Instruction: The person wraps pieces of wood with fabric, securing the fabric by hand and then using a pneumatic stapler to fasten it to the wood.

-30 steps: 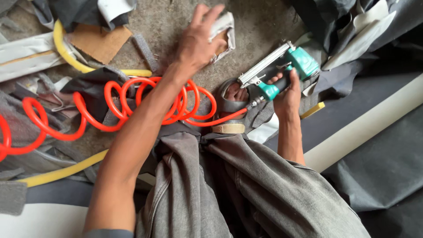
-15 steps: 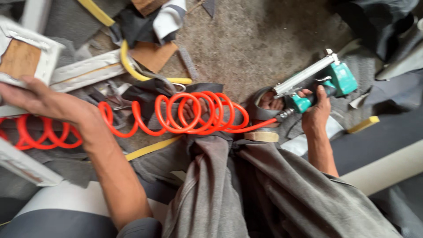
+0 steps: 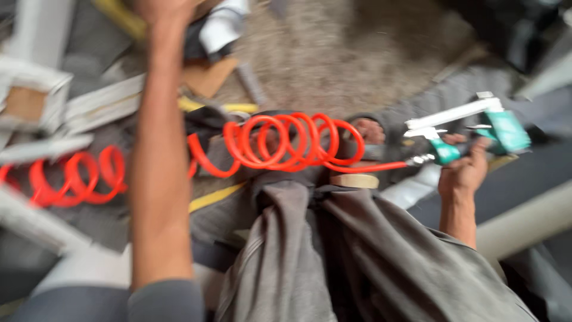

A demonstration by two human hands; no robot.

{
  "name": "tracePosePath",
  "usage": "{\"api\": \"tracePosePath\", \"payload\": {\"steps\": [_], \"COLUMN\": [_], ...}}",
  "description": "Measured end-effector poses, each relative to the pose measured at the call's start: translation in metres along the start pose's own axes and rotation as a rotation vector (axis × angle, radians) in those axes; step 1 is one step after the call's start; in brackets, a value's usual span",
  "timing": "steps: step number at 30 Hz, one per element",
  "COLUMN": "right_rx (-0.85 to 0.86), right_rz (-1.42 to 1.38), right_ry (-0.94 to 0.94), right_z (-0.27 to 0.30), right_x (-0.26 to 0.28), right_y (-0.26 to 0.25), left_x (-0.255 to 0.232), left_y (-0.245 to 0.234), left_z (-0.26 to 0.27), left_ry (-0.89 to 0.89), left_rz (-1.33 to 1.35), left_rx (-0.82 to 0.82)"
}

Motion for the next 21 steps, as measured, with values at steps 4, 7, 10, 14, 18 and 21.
{"api": "tracePosePath", "payload": {"steps": [4, 7, 10, 14, 18, 21], "right_rx": [0.003, -0.047, -0.084, -0.173, -0.411, -0.407], "right_rz": [1.236, 1.353, 1.089, 1.07, 1.289, 1.142], "right_ry": [0.144, -0.025, -0.539, -0.983, -1.169, -0.841], "right_z": [0.037, 0.061, 0.03, -0.069, -0.171, -0.197], "right_x": [0.029, 0.058, 0.078, 0.112, 0.147, 0.156], "right_y": [-0.011, 0.046, 0.109, 0.131, 0.088, 0.045], "left_x": [-0.063, -0.122, -0.177, -0.218, -0.212, -0.193], "left_y": [-0.023, -0.043, -0.031, 0.007, 0.022, 0.017], "left_z": [-0.003, 0.018, 0.021, 0.033, 0.053, 0.074], "left_ry": [0.143, 0.249, 0.333, 0.41, 0.356, 0.268], "left_rz": [0.339, 0.562, 0.572, 0.388, 0.249, 0.238], "left_rx": [-0.152, -0.071, 0.146, 0.298, 0.258, 0.288]}}
Point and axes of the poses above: each hand's wrist, its own z-axis away from the middle knuckle, its own y-axis out of the palm, x = y × z, the point moved 1 cm from there along -z, towards the middle knuckle, and after that the axes turned 1 degree about y, right-handed, at the moved point
